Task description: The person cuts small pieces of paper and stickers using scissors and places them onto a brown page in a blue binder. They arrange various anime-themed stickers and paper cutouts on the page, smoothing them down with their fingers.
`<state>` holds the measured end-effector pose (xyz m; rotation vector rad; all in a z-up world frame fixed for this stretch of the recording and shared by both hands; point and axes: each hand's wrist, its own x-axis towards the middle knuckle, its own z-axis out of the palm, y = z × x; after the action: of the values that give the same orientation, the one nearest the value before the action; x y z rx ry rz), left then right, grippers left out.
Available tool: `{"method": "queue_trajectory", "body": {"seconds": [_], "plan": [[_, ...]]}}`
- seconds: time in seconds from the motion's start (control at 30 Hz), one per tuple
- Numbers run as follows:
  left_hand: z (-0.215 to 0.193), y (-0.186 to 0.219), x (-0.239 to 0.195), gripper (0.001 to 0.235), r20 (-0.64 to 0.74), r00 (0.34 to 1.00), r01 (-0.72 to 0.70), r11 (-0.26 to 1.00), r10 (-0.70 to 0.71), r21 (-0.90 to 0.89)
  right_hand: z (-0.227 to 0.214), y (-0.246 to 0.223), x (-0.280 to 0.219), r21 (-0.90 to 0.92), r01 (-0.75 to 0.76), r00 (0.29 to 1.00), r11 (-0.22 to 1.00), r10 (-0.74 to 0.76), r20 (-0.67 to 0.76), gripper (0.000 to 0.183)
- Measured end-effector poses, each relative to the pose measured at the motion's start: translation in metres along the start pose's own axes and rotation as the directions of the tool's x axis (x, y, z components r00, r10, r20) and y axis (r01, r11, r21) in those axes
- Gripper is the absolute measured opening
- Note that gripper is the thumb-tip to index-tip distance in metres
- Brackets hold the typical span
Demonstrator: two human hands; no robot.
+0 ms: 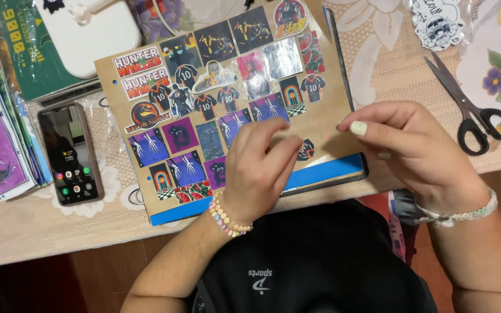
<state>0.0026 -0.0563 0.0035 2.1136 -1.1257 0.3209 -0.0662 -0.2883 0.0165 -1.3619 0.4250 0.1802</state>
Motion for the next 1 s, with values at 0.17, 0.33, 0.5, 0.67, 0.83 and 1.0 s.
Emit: {"method": "queue_trajectory", "body": {"seconds": [0.17,0.33,0.5,0.67,0.83,1.0], "plan": [[-0.033,-0.007,0.015,0.013,-0.186,0.818,-0.501,0.834,0.544,0.233,0.004,0.004,0.002,0.153,-0.176,0.968,0.972,0.143,0.205,0.013],[-0.048,-0.020,0.025,0.018,-0.047,0.406,-0.778,0.372,0.913,0.507,0.017,-0.001,-0.006,0.139,-0.363,0.914,0.921,0.323,0.247,0.015],[-0.054,-0.020,0.029,0.015,-0.058,0.361,-0.811,0.344,0.931,0.474,0.027,-0.006,-0.011,0.113,-0.388,0.908,0.915,0.358,0.216,0.016],[-0.056,-0.021,0.027,0.010,-0.032,0.372,-0.821,0.346,0.927,0.454,0.044,-0.027,-0.014,-0.006,-0.405,0.912,0.914,0.404,0.068,0.014],[-0.061,-0.015,0.029,0.011,-0.030,0.542,-0.798,0.526,0.840,0.293,0.050,-0.034,-0.020,-0.322,-0.120,0.991,0.939,0.135,0.023,0.012],[-0.050,-0.009,0.008,0.011,-0.078,0.927,-0.375,0.919,0.367,-0.123,0.049,-0.027,-0.027,-0.539,0.375,0.926,0.754,-0.333,0.178,0.008]]}}
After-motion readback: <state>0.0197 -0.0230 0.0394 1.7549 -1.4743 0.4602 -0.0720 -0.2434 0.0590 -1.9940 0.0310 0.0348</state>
